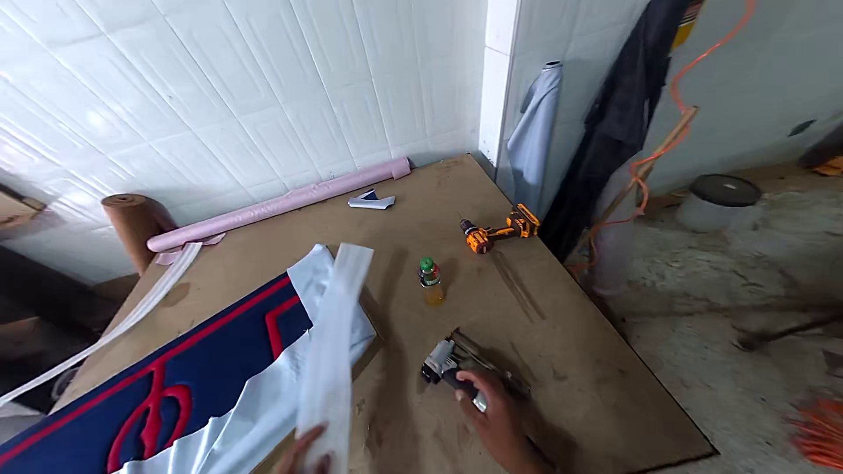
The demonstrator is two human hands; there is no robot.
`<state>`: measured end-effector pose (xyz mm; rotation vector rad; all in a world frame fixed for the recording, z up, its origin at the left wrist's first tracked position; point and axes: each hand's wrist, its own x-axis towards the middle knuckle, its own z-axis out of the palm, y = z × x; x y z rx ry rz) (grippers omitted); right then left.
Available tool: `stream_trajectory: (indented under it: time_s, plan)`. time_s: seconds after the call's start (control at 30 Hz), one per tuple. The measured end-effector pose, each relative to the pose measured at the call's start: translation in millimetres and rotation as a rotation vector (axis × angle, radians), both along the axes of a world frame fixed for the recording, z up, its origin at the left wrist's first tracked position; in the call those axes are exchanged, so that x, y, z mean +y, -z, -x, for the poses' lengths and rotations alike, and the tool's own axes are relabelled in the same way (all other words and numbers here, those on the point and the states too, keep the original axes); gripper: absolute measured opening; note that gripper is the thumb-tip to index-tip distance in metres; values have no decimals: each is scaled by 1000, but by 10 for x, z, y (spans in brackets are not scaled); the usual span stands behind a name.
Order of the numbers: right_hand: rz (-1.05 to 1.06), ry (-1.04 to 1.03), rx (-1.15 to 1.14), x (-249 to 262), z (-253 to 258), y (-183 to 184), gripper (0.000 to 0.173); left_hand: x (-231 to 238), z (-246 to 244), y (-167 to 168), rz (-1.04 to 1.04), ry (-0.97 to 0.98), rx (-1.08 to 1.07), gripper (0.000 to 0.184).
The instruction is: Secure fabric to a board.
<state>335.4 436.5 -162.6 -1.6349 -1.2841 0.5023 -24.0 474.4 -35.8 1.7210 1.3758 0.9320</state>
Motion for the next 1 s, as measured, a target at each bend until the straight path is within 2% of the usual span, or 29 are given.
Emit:
stream_trajectory:
  time_s: [0.07,0.17,0.23,0.3,0.47,0.53,0.63,0.7,0.77,0.8,0.83,0.9,1.0]
  plan:
    - [144,-36,-75,84,-334,156,41,572,173,-98,-41,-81,109,40]
    - [369,-191,-169,81,-584,233,63,1389,526,55,-22,-114,225,39]
    - [391,-258,-279,24,-611,294,68,1831,642,267,7,-126,271,40]
    - [367,-293,-338,0,-598,344,68,2080,639,462,83,-167,322,45]
    - [369,-390,-214,303,-413,310,79,2075,287,544,207,-274,299,76]
    - [378,-359,-191,452,-420,235,77,1975,66,532,180,-224,296,75]
    - [343,-147,-28,970,-645,62,73,1751,-277,432,97,-155,291,63]
    - [278,-21,44,1542,-789,11,89,1582,-500,308,12,-91,302,58]
    - [205,-5,26,2132,-859,88,104,1464,-747,180,-52,12,330,58]
    - [183,-31,15,2365,-881,149,100,1392,-877,123,-65,64,342,58]
    - [174,-57,27,2542,-906,164,88,1320,-1013,62,-66,113,355,57]
    - [198,-98,106,2811,-1076,51,71,1266,-1294,-15,-55,198,380,51]
    - [178,-12,140,3202,-1538,121,70,1237,-1549,132,-31,240,359,38]
